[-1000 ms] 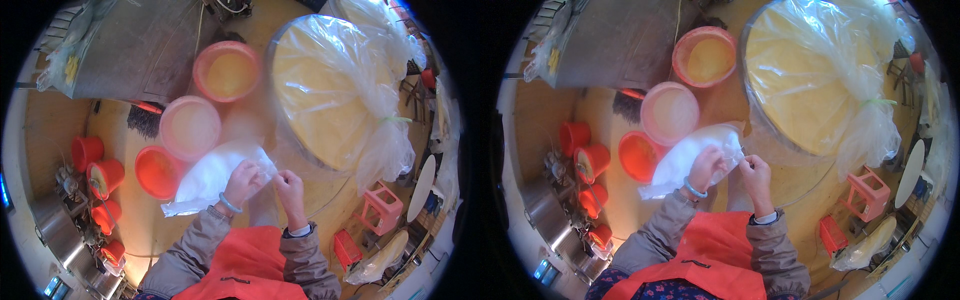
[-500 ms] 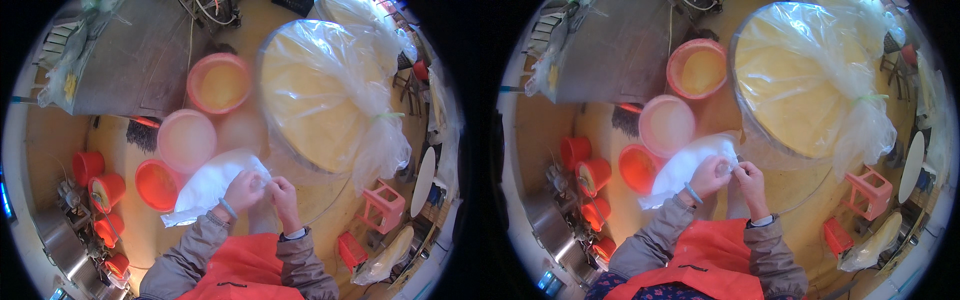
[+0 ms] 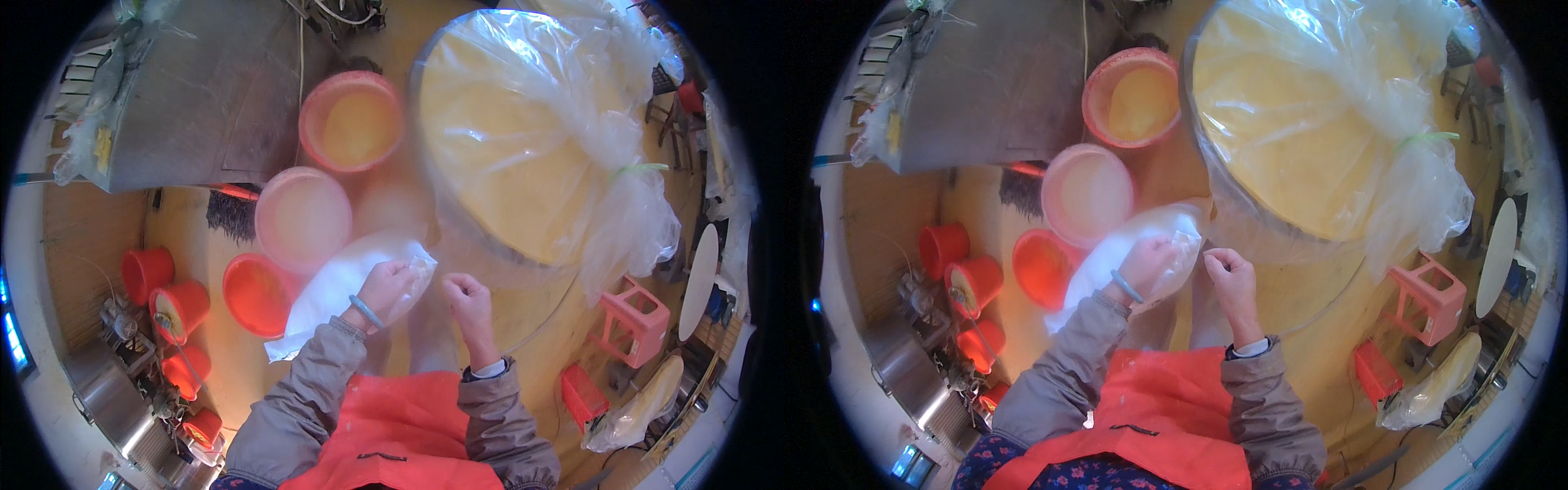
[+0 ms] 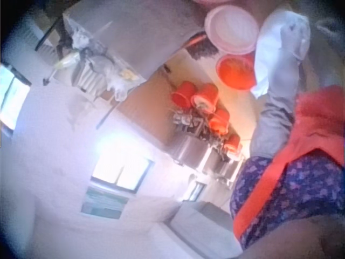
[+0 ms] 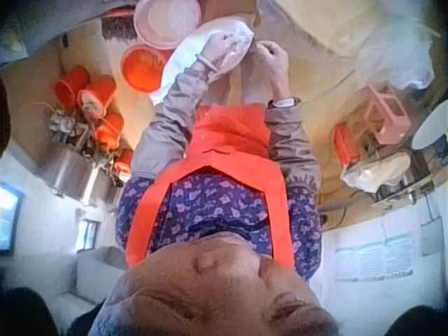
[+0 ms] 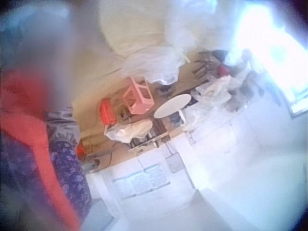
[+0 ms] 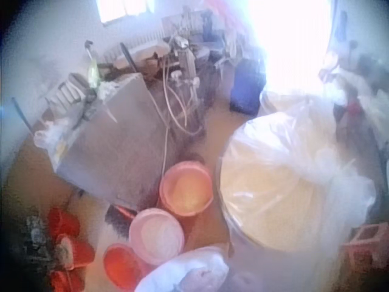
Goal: The person sews the opening of a white cloth bag closed using a needle and thread. They repeatedly pass the needle through the fabric and pull the thread to gather and close the bag's top. The task continues throughout the clip without a visible final state.
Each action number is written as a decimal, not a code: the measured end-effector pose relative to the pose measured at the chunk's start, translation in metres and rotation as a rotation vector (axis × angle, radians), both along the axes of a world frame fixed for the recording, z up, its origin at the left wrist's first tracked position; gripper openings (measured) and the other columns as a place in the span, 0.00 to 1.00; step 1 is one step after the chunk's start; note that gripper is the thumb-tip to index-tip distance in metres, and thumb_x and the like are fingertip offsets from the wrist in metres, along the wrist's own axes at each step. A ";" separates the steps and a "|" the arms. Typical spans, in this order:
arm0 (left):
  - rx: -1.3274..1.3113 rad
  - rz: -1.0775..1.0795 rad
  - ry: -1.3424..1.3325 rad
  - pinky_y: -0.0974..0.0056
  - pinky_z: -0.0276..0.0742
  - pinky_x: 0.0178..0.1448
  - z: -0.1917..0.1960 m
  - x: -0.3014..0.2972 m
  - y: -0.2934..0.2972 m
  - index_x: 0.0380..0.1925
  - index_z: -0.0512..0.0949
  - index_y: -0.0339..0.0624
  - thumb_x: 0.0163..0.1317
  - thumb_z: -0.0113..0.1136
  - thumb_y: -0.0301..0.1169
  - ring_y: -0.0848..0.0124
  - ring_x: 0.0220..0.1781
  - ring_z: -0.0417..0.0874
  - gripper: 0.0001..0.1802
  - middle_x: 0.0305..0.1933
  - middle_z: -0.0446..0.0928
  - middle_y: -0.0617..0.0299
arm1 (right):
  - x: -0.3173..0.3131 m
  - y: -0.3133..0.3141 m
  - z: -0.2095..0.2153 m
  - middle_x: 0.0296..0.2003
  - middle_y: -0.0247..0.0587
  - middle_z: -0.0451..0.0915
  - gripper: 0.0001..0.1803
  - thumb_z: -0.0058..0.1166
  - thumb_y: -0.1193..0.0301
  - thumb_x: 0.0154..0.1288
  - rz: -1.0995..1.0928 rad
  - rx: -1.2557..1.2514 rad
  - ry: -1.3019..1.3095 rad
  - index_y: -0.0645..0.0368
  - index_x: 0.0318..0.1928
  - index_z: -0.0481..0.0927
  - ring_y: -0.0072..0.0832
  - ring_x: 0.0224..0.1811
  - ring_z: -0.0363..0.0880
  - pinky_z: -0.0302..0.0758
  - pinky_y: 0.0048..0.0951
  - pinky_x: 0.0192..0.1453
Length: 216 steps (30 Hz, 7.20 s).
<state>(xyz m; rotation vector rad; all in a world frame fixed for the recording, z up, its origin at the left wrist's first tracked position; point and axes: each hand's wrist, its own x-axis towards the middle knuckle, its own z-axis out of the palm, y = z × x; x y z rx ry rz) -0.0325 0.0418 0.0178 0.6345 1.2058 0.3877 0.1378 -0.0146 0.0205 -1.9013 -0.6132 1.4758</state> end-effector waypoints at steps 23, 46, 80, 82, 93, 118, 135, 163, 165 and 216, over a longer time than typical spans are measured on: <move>0.531 -0.182 0.342 0.58 0.72 0.39 -0.008 0.003 -0.009 0.31 0.76 0.31 0.63 0.55 0.33 0.55 0.32 0.77 0.12 0.30 0.76 0.44 | -0.031 0.028 0.001 0.25 0.48 0.83 0.12 0.60 0.65 0.57 0.190 0.032 -0.363 0.63 0.33 0.85 0.32 0.28 0.84 0.77 0.31 0.35; 0.396 -0.130 0.219 0.65 0.72 0.37 0.001 -0.001 -0.002 0.32 0.78 0.34 0.63 0.56 0.32 0.74 0.30 0.74 0.10 0.27 0.76 0.56 | -0.035 0.012 -0.006 0.23 0.24 0.73 0.05 0.61 0.69 0.63 -0.172 -0.034 0.156 0.57 0.34 0.79 0.10 0.22 0.66 0.60 0.16 0.23; 0.543 -0.475 0.027 0.60 0.73 0.52 -0.006 -0.025 0.022 0.43 0.81 0.36 0.61 0.55 0.29 0.61 0.45 0.79 0.13 0.40 0.79 0.50 | -0.016 -0.001 0.008 0.25 0.46 0.81 0.09 0.58 0.68 0.61 0.286 0.077 -0.349 0.59 0.39 0.82 0.36 0.26 0.81 0.76 0.33 0.33; 0.603 -0.525 0.046 0.60 0.73 0.52 -0.006 -0.025 0.023 0.43 0.81 0.37 0.61 0.55 0.28 0.60 0.45 0.79 0.13 0.42 0.79 0.50 | -0.018 0.000 0.011 0.25 0.47 0.81 0.10 0.58 0.68 0.61 0.347 0.142 -0.385 0.61 0.40 0.82 0.33 0.25 0.81 0.76 0.32 0.33; 0.903 -0.565 0.199 0.55 0.75 0.46 -0.014 -0.021 0.021 0.35 0.82 0.42 0.57 0.59 0.30 0.52 0.41 0.79 0.07 0.36 0.78 0.50 | -0.032 0.001 0.015 0.28 0.50 0.81 0.07 0.56 0.68 0.61 0.279 0.242 -0.454 0.57 0.37 0.82 0.43 0.30 0.82 0.77 0.37 0.35; 1.000 -0.563 0.202 0.57 0.73 0.40 -0.010 -0.026 0.013 0.31 0.80 0.44 0.53 0.63 0.28 0.56 0.36 0.77 0.05 0.32 0.74 0.55 | -0.015 -0.016 -0.007 0.22 0.26 0.63 0.06 0.49 0.69 0.67 -0.484 0.017 0.700 0.57 0.32 0.73 0.14 0.18 0.54 0.60 0.21 0.24; -0.326 0.107 -0.598 0.71 0.66 0.28 -0.001 -0.005 0.009 0.32 0.75 0.42 0.70 0.46 0.31 0.75 0.25 0.71 0.10 0.24 0.72 0.64 | -0.029 -0.025 -0.038 0.23 0.27 0.71 0.07 0.50 0.69 0.67 -0.749 0.082 1.137 0.59 0.36 0.76 0.15 0.17 0.63 0.60 0.17 0.20; -0.385 0.177 -0.187 0.64 0.70 0.28 -0.024 0.021 0.006 0.23 0.69 0.45 0.61 0.50 0.30 0.74 0.17 0.61 0.07 0.21 0.66 0.64 | -0.024 -0.049 -0.064 0.29 0.39 0.76 0.05 0.45 0.79 0.66 -0.801 0.018 1.009 0.68 0.35 0.74 0.21 0.22 0.70 0.72 0.17 0.25; -0.444 0.142 -0.217 0.63 0.72 0.31 -0.013 0.017 0.007 0.23 0.69 0.45 0.61 0.51 0.30 0.73 0.20 0.64 0.08 0.22 0.67 0.63 | -0.028 -0.053 -0.041 0.29 0.37 0.75 0.05 0.45 0.78 0.66 -0.844 0.067 1.026 0.67 0.35 0.75 0.20 0.21 0.70 0.71 0.16 0.24; -0.313 -0.098 -0.119 0.52 0.75 0.54 0.000 0.002 0.005 0.34 0.77 0.45 0.67 0.52 0.38 0.64 0.40 0.78 0.10 0.33 0.77 0.62 | -0.043 -0.049 -0.074 0.31 0.35 0.80 0.11 0.44 0.72 0.71 -0.873 0.137 0.984 0.65 0.40 0.79 0.19 0.28 0.77 0.78 0.18 0.33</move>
